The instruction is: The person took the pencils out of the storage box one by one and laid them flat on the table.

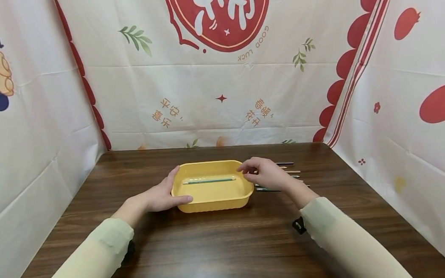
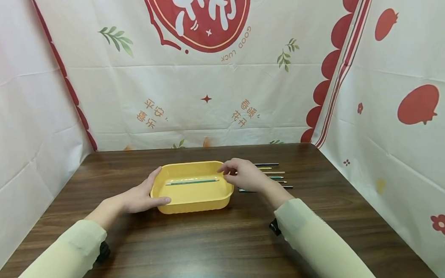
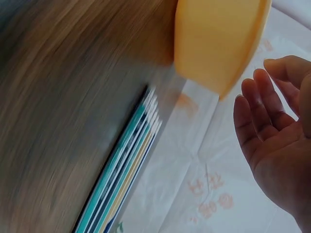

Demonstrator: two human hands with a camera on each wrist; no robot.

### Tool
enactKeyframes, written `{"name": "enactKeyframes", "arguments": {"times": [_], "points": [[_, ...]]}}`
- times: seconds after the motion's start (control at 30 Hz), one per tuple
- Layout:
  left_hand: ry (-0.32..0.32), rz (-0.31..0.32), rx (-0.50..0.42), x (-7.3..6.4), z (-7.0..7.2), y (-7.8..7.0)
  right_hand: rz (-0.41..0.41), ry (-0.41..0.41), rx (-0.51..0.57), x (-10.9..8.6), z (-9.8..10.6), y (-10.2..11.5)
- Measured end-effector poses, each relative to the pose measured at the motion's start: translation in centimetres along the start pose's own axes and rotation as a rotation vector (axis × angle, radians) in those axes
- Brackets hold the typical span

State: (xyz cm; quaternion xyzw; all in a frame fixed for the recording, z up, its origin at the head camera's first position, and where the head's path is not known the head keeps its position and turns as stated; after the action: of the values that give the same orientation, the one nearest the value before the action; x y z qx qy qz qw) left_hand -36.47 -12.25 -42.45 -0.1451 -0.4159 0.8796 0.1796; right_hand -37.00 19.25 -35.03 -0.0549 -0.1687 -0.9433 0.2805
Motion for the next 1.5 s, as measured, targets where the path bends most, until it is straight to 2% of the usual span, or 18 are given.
{"name": "enactKeyframes", "arguments": {"times": [0.3,0.63,0.83,1.17,1.5], "points": [[0.0,-0.003,0.0,0.0,-0.1,0.0,0.048,0.002,0.046,2.9,-2.7,2.6],[-0.006,0.001,-0.002,-0.1,0.0,-0.1,0.062,0.049,0.035,6.2,-5.2,4.4],[-0.002,0.008,0.0,-0.1,0.1,-0.1,0.056,0.066,0.058,7.7,-6.3,4.7],[0.001,-0.007,-0.007,0.0,0.0,-0.3,0.016,0.075,0.116,7.9,-7.6,4.2],[0.005,-0.01,-0.015,-0.1,-0.2,-0.2,0.038,0.122,0.14,7.9,-8.7,4.4]]}}
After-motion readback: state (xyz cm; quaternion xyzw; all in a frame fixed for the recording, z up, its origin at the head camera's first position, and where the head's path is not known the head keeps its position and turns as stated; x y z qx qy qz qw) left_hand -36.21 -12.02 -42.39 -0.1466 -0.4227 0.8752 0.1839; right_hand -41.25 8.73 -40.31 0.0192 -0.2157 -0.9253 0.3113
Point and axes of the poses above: each hand's wrist, its own x-axis towards the middle knuckle, its own z-axis out of the back of the hand, y = z × x, the point moved 8 cm from there along x, towards the middle knuckle, and after that the axes turned 13 degrees about -x, right-handed, at the moved point
